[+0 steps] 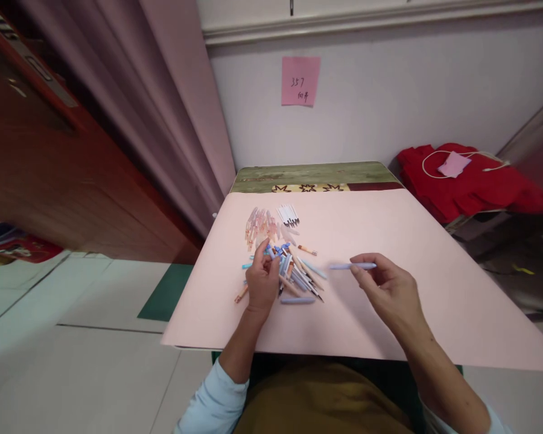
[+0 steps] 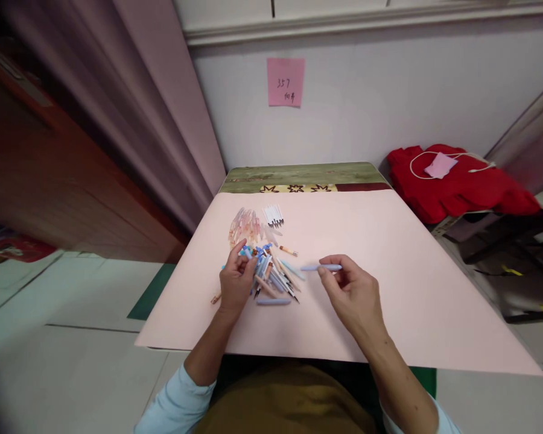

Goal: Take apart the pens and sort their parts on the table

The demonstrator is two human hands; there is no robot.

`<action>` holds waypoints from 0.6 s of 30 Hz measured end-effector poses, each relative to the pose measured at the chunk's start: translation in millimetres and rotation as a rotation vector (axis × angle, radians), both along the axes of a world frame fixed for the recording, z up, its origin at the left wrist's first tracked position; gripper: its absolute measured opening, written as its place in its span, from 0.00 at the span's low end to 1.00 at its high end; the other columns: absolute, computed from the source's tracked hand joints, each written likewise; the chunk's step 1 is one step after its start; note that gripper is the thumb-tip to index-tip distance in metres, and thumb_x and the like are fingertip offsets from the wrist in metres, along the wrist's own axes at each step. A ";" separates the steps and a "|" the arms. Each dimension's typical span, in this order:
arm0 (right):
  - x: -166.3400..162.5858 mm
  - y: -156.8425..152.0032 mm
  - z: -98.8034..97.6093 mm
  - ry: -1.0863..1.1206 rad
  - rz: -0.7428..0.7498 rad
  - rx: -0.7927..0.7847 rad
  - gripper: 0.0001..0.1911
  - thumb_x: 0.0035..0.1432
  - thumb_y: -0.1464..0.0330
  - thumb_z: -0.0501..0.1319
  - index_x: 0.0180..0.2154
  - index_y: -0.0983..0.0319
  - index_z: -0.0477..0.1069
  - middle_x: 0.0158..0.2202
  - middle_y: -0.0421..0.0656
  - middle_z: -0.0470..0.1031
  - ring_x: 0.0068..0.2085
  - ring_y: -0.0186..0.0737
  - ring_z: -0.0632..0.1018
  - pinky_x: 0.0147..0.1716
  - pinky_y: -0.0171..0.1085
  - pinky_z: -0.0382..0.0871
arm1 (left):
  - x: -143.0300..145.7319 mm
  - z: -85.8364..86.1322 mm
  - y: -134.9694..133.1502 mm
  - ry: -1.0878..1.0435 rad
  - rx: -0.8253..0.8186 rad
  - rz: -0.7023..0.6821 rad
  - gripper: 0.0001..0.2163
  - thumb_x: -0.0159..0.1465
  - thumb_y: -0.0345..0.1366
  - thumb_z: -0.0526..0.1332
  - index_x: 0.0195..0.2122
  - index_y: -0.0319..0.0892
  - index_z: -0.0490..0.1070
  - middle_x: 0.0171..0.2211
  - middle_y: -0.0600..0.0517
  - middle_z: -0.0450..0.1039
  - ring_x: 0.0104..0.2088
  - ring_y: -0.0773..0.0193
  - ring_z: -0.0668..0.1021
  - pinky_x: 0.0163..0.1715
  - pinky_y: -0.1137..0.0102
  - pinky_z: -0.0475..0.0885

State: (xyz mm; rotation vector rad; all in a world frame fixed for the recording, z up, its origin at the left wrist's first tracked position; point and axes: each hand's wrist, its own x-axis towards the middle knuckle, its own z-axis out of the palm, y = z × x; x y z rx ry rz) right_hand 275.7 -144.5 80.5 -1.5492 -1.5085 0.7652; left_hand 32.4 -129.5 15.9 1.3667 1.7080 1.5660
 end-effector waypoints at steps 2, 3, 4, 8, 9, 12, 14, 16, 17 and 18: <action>-3.1 7.8 -15.6 0.059 0.023 -0.050 0.18 0.55 0.54 0.62 0.40 0.60 0.75 0.19 0.37 0.67 0.22 0.36 0.68 0.23 0.34 0.60 | -2.3 0.2 -4.6 0.133 -0.025 0.019 0.25 0.62 0.40 0.62 0.61 0.44 0.66 0.25 0.57 0.70 0.23 0.69 0.68 0.28 0.74 0.66; -6.2 12.1 -24.9 0.069 0.020 -0.064 0.17 0.54 0.55 0.62 0.39 0.60 0.74 0.20 0.37 0.69 0.22 0.36 0.69 0.24 0.35 0.61 | -3.3 0.0 -8.2 0.190 -0.032 0.028 0.25 0.62 0.40 0.62 0.61 0.45 0.66 0.27 0.56 0.71 0.23 0.69 0.68 0.29 0.73 0.67; -10.2 16.0 -34.5 0.065 0.005 -0.067 0.15 0.54 0.57 0.61 0.39 0.60 0.73 0.22 0.37 0.71 0.23 0.36 0.69 0.24 0.35 0.62 | -4.1 -0.4 -12.5 0.241 -0.034 0.033 0.24 0.63 0.39 0.62 0.61 0.45 0.66 0.28 0.55 0.72 0.24 0.69 0.69 0.30 0.73 0.67; -31.1 25.2 -63.9 -0.095 -0.059 -0.065 0.09 0.54 0.61 0.59 0.35 0.58 0.72 0.25 0.37 0.74 0.24 0.37 0.71 0.28 0.35 0.62 | -4.7 -4.2 -31.5 0.411 0.016 0.025 0.24 0.65 0.39 0.60 0.63 0.45 0.64 0.34 0.51 0.75 0.30 0.65 0.74 0.36 0.70 0.70; -36.3 26.0 -67.8 -0.146 -0.059 -0.060 0.09 0.55 0.61 0.58 0.35 0.57 0.72 0.24 0.36 0.74 0.25 0.37 0.71 0.28 0.35 0.61 | -4.6 -5.5 -35.1 0.454 0.031 0.019 0.24 0.66 0.39 0.59 0.63 0.45 0.64 0.35 0.50 0.76 0.31 0.64 0.75 0.37 0.69 0.71; -48.3 27.0 -73.6 -0.261 -0.012 -0.005 0.09 0.57 0.61 0.57 0.35 0.57 0.73 0.27 0.38 0.75 0.29 0.38 0.73 0.30 0.35 0.61 | -4.7 -9.4 -40.5 0.612 0.072 -0.001 0.22 0.67 0.37 0.57 0.63 0.44 0.64 0.41 0.46 0.78 0.36 0.61 0.77 0.42 0.67 0.71; -52.0 26.7 -76.4 -0.291 0.039 0.064 0.11 0.58 0.61 0.57 0.37 0.57 0.75 0.32 0.40 0.77 0.34 0.40 0.74 0.34 0.36 0.62 | -5.2 -11.2 -40.8 0.736 0.107 -0.008 0.21 0.67 0.36 0.56 0.62 0.43 0.65 0.44 0.45 0.78 0.39 0.58 0.77 0.45 0.64 0.70; -52.2 25.4 -79.9 -0.270 0.071 0.119 0.13 0.60 0.60 0.56 0.40 0.58 0.76 0.37 0.42 0.78 0.37 0.41 0.75 0.37 0.37 0.64 | -5.9 -11.8 -40.1 0.826 0.143 -0.003 0.21 0.67 0.36 0.57 0.61 0.42 0.66 0.46 0.44 0.78 0.43 0.55 0.76 0.49 0.62 0.69; -51.2 24.6 -81.5 -0.241 0.072 0.128 0.15 0.61 0.59 0.55 0.41 0.58 0.76 0.39 0.43 0.79 0.38 0.41 0.75 0.38 0.37 0.64 | -6.4 -11.8 -39.8 0.847 0.158 0.005 0.21 0.67 0.36 0.57 0.60 0.41 0.67 0.47 0.43 0.77 0.45 0.54 0.76 0.51 0.60 0.68; -49.6 24.2 -82.6 -0.206 0.065 0.121 0.16 0.62 0.59 0.54 0.43 0.59 0.75 0.40 0.44 0.79 0.38 0.41 0.75 0.39 0.38 0.65 | -6.9 -11.8 -39.6 0.856 0.168 0.014 0.20 0.67 0.37 0.58 0.59 0.41 0.68 0.48 0.43 0.77 0.48 0.53 0.75 0.53 0.59 0.67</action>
